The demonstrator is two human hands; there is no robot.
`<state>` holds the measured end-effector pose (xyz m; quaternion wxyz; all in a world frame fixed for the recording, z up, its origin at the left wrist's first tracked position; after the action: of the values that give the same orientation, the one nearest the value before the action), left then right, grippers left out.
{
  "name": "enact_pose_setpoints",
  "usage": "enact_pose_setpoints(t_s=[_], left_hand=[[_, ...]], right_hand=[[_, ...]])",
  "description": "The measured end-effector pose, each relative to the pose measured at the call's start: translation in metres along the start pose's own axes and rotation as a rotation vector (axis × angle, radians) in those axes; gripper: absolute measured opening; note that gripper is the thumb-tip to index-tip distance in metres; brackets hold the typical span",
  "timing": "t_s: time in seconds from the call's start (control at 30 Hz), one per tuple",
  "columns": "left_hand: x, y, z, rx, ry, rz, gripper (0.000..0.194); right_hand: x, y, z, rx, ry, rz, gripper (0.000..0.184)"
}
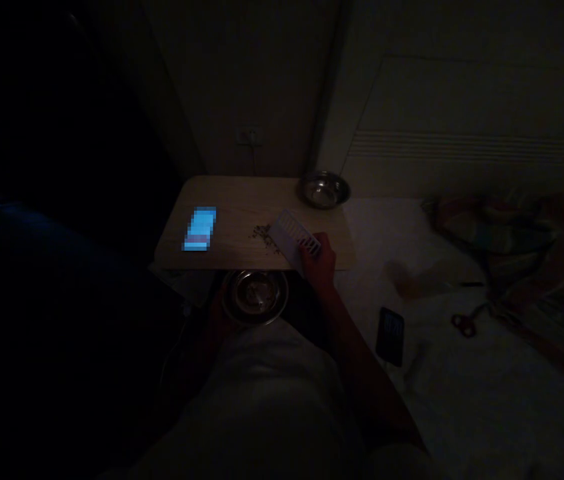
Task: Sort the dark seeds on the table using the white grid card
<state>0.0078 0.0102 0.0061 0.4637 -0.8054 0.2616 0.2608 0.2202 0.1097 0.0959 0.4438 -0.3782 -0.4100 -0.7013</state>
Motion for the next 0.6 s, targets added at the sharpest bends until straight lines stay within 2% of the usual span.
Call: enact_pose_setpoints(t_s=[0.1,0.23,0.4,0.6], left_hand=[[-0.001,-0.001,-0.002,0.009,-0.007,0.003,0.032],[-0.001,0.001,-0.002,0.024,0.073,-0.005,0.034],[0.001,0.004,0.002,0.002,-0.079,0.034,0.032],[0.005,0.010,0.004,0.018,-0.018,0.033,0.033]], right_hand=[[0.001,-0.005,0.001,0.048,-0.001,-0.010,0.020],[0.007,-0.013,0.001,0.090,0.011,-0.015,0.018],[0.013,-0.019,0.002,0.113,0.041,-0.049,0.016],[0.015,-0.024,0.000,0.162,0.070,-0.037,0.016]])
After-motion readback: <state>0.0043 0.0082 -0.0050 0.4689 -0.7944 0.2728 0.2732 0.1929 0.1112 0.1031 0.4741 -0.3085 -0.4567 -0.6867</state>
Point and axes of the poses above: each hand's wrist, its own z-axis towards the middle knuckle, its own y-axis out of the back of the hand, x = y × z, the point moved 1 cm from there along z, towards the middle knuckle, and after that the axes turned 10 degrees about z, right-handed, at the moved point
